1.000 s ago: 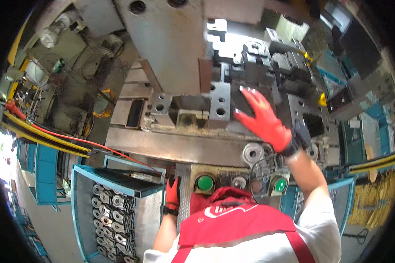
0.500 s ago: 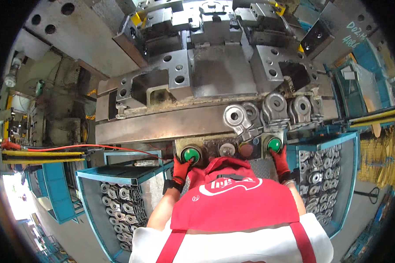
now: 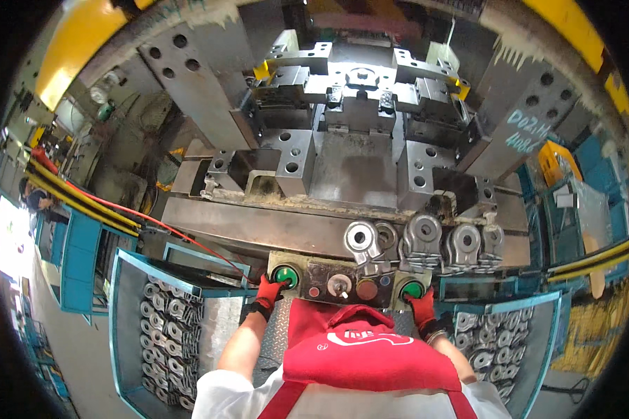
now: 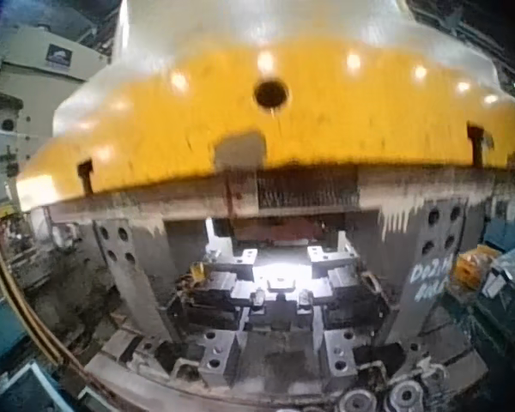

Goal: Operates an industrial stamping press to produce metal components and then organizes the finished parts into a storage bin on the factory floor.

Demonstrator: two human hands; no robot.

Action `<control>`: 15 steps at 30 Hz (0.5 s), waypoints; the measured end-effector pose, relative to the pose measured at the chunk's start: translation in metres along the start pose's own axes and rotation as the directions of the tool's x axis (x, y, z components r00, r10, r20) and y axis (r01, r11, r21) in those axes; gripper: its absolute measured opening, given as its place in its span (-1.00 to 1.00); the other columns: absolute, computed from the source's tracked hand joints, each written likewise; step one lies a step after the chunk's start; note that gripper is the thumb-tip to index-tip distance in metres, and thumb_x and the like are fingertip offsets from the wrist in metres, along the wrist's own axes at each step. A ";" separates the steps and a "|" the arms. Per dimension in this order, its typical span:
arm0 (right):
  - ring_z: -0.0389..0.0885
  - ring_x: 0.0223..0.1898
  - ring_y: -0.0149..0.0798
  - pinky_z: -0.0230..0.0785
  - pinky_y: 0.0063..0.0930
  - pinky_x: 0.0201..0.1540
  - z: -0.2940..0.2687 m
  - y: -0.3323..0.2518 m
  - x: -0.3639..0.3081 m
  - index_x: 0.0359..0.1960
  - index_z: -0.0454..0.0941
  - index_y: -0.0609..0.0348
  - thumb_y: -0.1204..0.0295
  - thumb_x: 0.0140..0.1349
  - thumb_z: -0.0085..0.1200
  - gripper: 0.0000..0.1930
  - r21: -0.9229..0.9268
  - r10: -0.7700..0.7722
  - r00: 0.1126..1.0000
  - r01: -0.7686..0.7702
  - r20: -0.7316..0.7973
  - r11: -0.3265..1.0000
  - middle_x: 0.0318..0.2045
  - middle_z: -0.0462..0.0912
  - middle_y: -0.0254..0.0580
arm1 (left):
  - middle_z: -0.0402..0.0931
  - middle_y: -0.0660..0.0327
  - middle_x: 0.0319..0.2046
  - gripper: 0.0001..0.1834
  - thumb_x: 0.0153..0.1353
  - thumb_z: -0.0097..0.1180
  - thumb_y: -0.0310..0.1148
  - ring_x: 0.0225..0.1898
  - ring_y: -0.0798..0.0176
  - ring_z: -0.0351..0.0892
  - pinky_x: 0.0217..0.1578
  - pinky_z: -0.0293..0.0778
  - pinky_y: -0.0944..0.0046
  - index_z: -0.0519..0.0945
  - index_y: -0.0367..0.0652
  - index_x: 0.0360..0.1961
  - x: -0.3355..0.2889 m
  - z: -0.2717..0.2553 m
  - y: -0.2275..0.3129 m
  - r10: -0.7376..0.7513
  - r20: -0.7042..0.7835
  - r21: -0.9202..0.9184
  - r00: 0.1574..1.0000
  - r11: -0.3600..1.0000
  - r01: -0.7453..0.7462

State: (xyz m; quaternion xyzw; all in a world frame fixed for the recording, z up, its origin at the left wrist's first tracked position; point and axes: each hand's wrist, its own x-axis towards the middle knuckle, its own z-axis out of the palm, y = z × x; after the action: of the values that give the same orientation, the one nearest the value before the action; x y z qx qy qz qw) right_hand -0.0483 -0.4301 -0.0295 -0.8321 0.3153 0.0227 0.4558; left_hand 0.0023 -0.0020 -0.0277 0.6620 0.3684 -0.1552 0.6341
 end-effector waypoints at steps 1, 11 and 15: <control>0.24 0.07 -0.05 0.10 -0.36 0.09 0.002 0.011 0.003 0.12 0.01 0.38 0.30 -0.37 0.36 -0.01 0.058 -0.009 1.000 0.008 0.013 0.998 0.03 0.27 0.12 | 0.39 0.11 -0.18 -0.15 -0.27 0.36 -0.35 -0.28 0.17 0.46 -0.55 0.48 0.23 0.11 -0.10 0.06 0.002 0.003 -0.001 0.006 -0.002 -0.015 1.000 1.000 -0.006; 0.16 0.11 0.07 0.06 -0.30 0.11 0.005 0.009 0.006 0.15 -0.05 0.37 0.23 -0.38 0.34 0.05 0.021 0.020 1.000 -0.020 -0.012 1.000 0.06 0.18 0.23 | 0.43 0.05 -0.33 0.02 -0.29 0.32 -0.38 -0.48 0.19 0.47 -0.68 0.38 0.27 -0.05 -0.17 0.19 0.022 0.003 -0.019 0.064 -0.083 0.074 0.995 0.996 -0.058; 0.14 0.12 0.07 0.04 -0.30 0.13 0.005 0.008 0.004 0.15 -0.05 0.37 0.22 -0.38 0.34 0.05 0.058 0.056 0.998 -0.056 0.004 0.997 0.07 0.17 0.22 | 0.43 0.01 -0.34 0.04 -0.34 0.36 -0.32 -0.55 0.22 0.46 -0.66 0.38 0.28 -0.02 -0.25 0.17 0.035 -0.004 -0.038 0.066 -0.122 0.163 0.990 0.986 -0.045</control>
State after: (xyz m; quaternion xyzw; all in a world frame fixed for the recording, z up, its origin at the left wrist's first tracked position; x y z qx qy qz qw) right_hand -0.0487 -0.4314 -0.0397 -0.8092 0.3386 0.0272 0.4794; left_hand -0.0015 0.0090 -0.0783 0.7292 0.3756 -0.1242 0.5584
